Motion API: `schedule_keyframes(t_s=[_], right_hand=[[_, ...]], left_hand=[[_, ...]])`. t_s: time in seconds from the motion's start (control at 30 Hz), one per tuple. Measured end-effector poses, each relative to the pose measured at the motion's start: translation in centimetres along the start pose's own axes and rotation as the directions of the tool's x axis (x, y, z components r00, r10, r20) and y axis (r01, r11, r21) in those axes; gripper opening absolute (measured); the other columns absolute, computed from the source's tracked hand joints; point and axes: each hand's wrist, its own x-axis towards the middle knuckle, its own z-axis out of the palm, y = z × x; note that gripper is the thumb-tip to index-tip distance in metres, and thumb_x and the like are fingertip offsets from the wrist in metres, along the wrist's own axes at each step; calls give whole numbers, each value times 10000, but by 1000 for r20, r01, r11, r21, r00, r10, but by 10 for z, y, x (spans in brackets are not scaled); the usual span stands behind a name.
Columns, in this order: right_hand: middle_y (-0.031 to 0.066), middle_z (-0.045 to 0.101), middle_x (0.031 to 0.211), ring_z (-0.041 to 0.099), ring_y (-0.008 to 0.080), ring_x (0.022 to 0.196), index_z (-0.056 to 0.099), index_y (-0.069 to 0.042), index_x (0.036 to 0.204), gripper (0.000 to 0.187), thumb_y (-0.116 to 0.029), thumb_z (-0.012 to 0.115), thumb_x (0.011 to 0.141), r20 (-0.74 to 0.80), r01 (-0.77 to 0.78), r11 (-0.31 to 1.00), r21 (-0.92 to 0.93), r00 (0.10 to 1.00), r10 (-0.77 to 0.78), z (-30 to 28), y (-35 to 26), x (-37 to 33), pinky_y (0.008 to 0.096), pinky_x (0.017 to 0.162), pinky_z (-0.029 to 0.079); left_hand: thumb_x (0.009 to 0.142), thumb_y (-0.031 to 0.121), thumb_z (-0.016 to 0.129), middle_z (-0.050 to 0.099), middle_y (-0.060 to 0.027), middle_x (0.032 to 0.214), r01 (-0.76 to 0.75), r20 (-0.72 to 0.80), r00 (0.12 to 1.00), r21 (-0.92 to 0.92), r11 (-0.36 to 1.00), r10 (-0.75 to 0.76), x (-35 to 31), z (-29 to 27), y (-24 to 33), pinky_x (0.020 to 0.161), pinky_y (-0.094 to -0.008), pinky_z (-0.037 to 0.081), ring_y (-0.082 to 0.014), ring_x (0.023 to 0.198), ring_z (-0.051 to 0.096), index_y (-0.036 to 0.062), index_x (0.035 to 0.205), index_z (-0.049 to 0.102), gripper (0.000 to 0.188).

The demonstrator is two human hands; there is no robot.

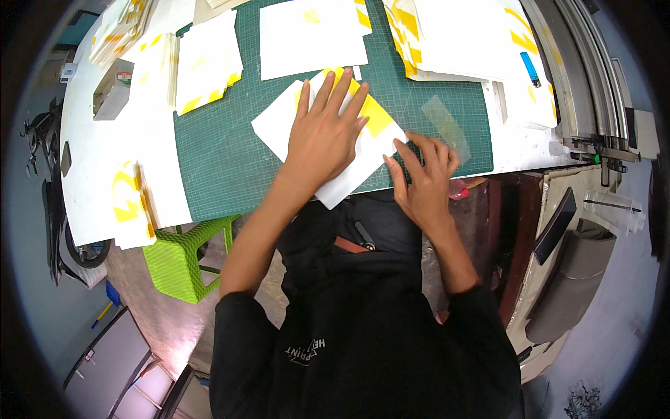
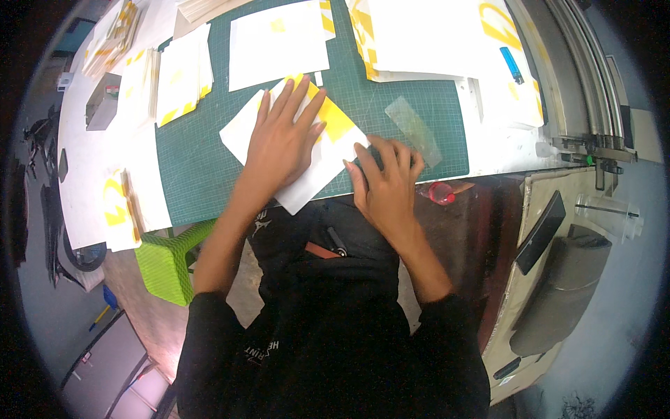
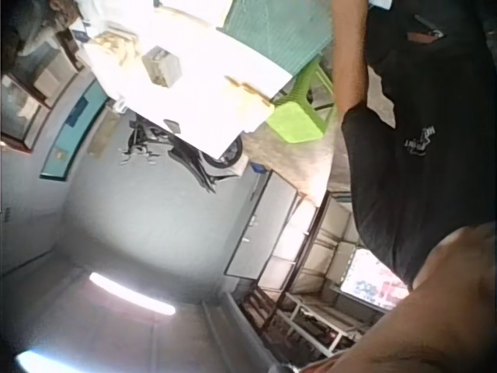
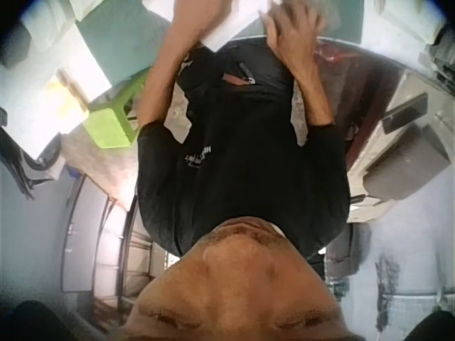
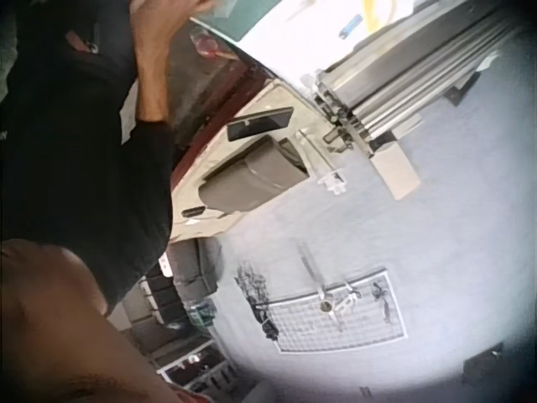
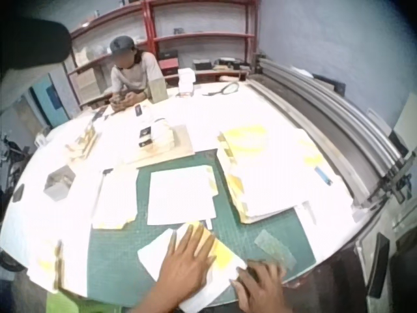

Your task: The person repeatedly folds white paper sheets with yellow printed designs in half on a green cutting mat. They smooth each fold with their hands and stack the finished sheets into a pile on the left side of the table.

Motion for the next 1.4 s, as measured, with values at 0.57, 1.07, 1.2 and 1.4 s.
schedule_keyframes(t_s=[0.57, 1.07, 1.2, 1.4], right_hand=[[53, 557, 976, 545, 252, 957, 738, -102, 1241, 331, -209, 760, 929, 136, 132, 991, -26, 983, -127, -7, 26, 22, 523, 930, 363], [127, 622, 1338, 572, 302, 1280, 676, -64, 1322, 506, -369, 765, 928, 187, 95, 973, 210, 973, -136, -16, -20, 3, 605, 1113, 331], [178, 544, 1516, 435, 342, 1481, 666, -60, 1344, 570, -487, 675, 967, 284, 108, 984, 145, 948, -146, -5, -2, 11, 683, 1227, 179], [117, 590, 1494, 451, 313, 1487, 688, -84, 1328, 500, -383, 751, 933, 274, 194, 964, 180, 932, -239, -3, 18, 42, 701, 1237, 155]], left_hand=[[1072, 473, 501, 329, -165, 1712, -87, 50, 995, 44, 995, 85, 13, 14, -19, 1250, -697, 129, -381, 1591, 282, 227, 1615, 455, 597], [1029, 492, 602, 585, -246, 1444, 208, -132, 974, 210, 955, -183, -7, -12, 6, 1205, -758, 139, -440, 1417, 478, 74, 1446, 624, 591], [995, 392, 690, 582, -196, 1477, 21, -1, 1000, -28, 999, -21, -48, -44, -15, 1233, -703, 185, -408, 1416, 503, 75, 1424, 639, 535], [944, 321, 763, 582, -129, 1495, 27, 62, 998, -97, 995, -21, -76, -39, -16, 1257, -656, 206, -341, 1427, 510, 140, 1468, 608, 576]])
